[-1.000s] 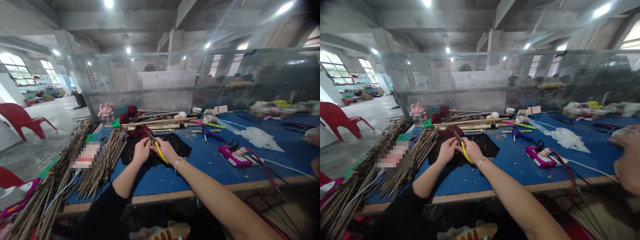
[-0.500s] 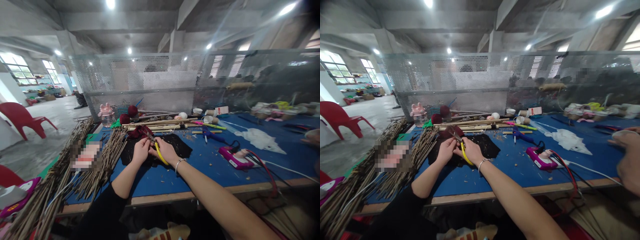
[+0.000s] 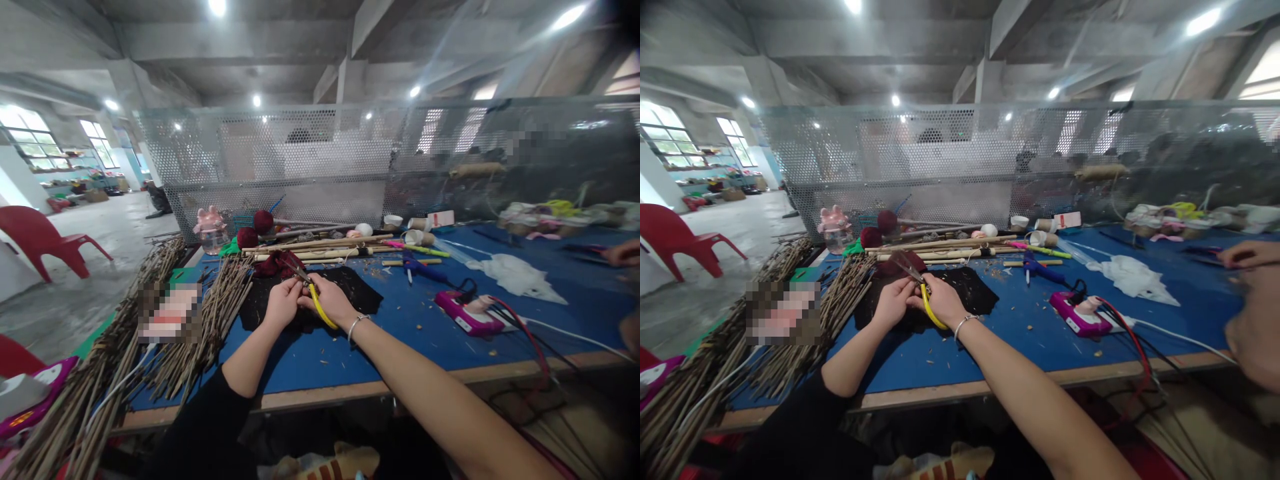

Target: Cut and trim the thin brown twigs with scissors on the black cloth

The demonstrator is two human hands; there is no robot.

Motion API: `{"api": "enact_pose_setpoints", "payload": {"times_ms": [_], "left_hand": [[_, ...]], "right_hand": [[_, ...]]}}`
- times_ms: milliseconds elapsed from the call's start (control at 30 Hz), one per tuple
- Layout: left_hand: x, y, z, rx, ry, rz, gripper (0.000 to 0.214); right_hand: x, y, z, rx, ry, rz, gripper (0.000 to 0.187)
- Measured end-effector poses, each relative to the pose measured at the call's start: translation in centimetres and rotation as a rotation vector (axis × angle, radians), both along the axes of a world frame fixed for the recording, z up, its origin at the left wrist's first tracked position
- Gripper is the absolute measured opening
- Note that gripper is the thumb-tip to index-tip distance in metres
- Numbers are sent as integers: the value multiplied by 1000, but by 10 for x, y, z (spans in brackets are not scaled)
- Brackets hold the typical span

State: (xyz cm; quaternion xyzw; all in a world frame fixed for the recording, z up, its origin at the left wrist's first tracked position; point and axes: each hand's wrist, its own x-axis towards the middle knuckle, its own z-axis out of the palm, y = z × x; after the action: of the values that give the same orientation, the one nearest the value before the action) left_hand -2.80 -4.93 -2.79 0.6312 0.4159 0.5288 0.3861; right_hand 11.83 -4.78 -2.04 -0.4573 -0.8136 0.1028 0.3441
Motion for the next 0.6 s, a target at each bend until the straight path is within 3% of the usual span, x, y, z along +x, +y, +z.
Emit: {"api": "enact_pose_setpoints", "payload": {"times_ms": [200, 367, 600], "left_hand": [[3, 1, -1, -55, -83, -24, 27], [2, 1, 2, -65, -114, 36, 26], [3, -1, 5, -95, -141, 55, 27]], "right_hand": [[1, 1, -1, -42, -12, -25, 32], [-2, -2, -1, -28, -92, -89, 30], [-2, 0, -5, 75, -121, -80, 46]]}}
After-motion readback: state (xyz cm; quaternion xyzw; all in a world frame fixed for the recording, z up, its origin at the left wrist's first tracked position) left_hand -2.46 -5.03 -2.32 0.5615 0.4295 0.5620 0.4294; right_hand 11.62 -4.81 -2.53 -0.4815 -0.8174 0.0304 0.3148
